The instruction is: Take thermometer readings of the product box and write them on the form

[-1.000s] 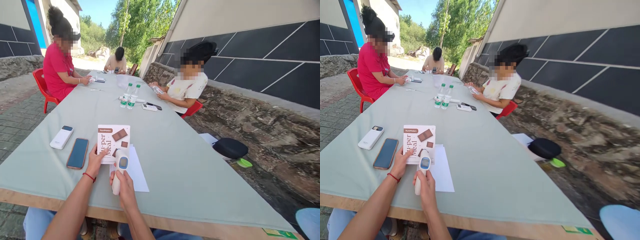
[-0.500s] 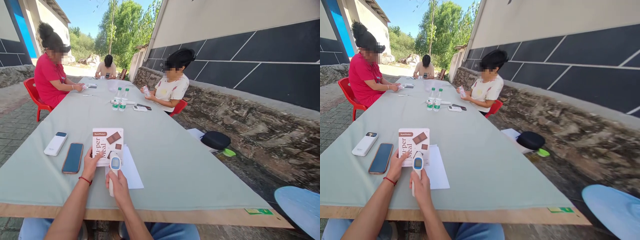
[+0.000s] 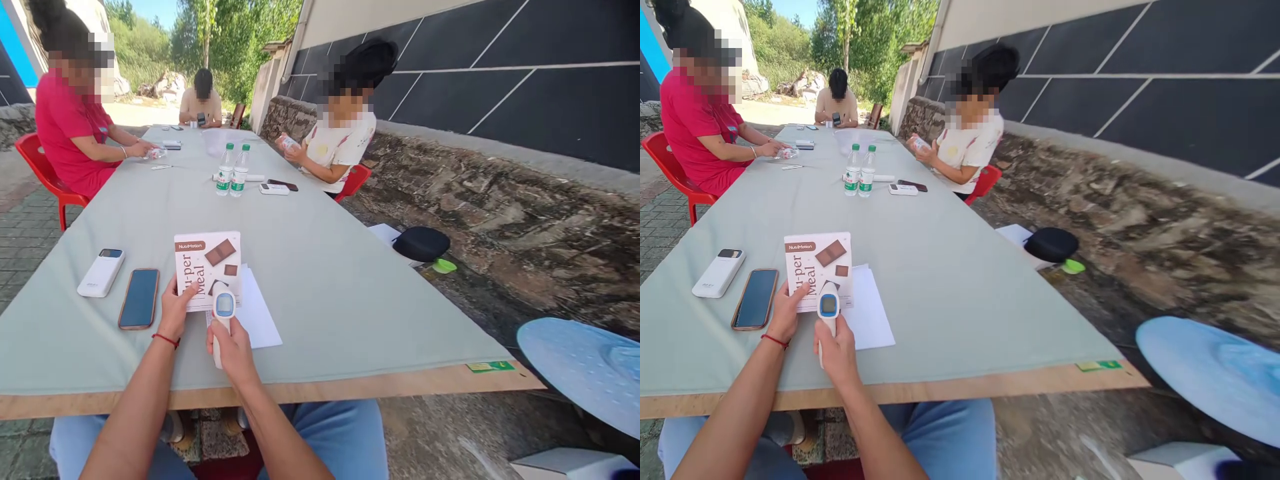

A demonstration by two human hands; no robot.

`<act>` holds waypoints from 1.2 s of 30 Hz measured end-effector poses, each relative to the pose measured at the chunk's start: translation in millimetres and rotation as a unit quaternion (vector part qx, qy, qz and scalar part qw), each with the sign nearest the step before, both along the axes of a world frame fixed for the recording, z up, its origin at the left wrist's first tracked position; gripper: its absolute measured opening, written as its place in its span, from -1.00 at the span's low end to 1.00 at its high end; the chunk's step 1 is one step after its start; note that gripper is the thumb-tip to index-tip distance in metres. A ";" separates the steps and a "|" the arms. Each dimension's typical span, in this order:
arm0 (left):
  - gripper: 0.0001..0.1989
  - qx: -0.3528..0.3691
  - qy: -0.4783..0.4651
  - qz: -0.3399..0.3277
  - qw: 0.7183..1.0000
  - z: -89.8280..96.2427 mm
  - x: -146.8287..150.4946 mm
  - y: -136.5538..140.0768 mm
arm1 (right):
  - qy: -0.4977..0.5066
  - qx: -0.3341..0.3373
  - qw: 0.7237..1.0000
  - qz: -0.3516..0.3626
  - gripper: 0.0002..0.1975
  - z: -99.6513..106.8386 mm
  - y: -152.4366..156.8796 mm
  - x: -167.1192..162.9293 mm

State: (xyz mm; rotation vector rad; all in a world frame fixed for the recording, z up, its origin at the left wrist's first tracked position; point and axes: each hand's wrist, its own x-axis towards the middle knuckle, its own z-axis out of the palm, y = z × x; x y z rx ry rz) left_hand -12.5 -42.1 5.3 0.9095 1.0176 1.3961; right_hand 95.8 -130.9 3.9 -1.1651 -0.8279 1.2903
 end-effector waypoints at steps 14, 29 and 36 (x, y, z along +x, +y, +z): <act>-0.41 0.010 -0.026 0.021 0.999 -1.8 -1.7 2.8 | -0.031 0.065 0.997 0.030 -0.75 64.4 -36.7 13.7; -0.42 0.018 -0.015 0.023 0.999 -3.2 -3.9 6.0 | -0.024 0.103 0.994 0.020 -0.69 70.8 -50.1 18.2; -0.42 0.024 -0.002 0.045 0.999 0.5 -3.8 4.8 | -0.183 0.063 0.978 -0.077 -0.63 53.1 -21.8 52.0</act>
